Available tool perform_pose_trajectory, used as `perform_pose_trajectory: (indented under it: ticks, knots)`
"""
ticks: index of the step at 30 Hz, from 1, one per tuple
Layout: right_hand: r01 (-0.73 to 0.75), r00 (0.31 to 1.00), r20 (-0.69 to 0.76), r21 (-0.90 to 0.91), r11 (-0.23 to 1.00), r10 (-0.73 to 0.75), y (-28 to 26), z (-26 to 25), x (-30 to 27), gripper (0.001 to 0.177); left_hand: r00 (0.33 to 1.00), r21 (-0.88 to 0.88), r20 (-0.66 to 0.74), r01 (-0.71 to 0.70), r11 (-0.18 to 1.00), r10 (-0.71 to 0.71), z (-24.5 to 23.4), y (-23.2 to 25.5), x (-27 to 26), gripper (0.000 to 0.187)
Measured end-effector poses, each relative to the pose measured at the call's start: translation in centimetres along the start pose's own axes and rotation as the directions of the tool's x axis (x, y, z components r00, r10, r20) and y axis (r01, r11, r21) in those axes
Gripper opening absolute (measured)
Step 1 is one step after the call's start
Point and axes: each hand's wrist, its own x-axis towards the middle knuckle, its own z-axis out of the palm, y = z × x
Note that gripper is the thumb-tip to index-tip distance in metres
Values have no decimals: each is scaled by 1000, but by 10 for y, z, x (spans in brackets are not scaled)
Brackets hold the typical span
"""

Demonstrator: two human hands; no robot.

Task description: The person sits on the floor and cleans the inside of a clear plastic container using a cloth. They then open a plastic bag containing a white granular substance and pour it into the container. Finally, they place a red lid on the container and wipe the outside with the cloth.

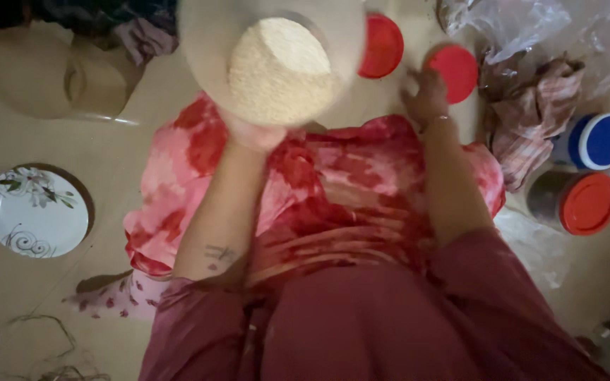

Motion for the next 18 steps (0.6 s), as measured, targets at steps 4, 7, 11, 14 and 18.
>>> perform_pose_trajectory:
  ticks: [4, 7, 11, 14, 18]
  knots:
    - [-436, 899, 92, 91, 896, 428, -5, -2, 0, 64, 993, 115, -40, -102, 988, 107, -23, 4, 13, 78]
    - [-612, 789, 42, -29, 790, 613, -10, -21, 6, 80, 991, 158, -67, -105, 982, 117, -19, 2, 20, 74]
    - [-612, 767, 172, -95, 785, 619, 5, -15, 4, 72, 996, 174, -77, -30, 984, 44, -11, -2, 20, 76]
    - [-667, 708, 213, -112, 737, 673, 11, -4, 9, 41, 995, 187, -89, -17, 982, 34, -8, -5, 21, 77]
    - [-611, 790, 131, 92, 786, 599, 11, -12, 5, 44, 986, 200, -148, -44, 979, 74, -7, -3, 23, 76]
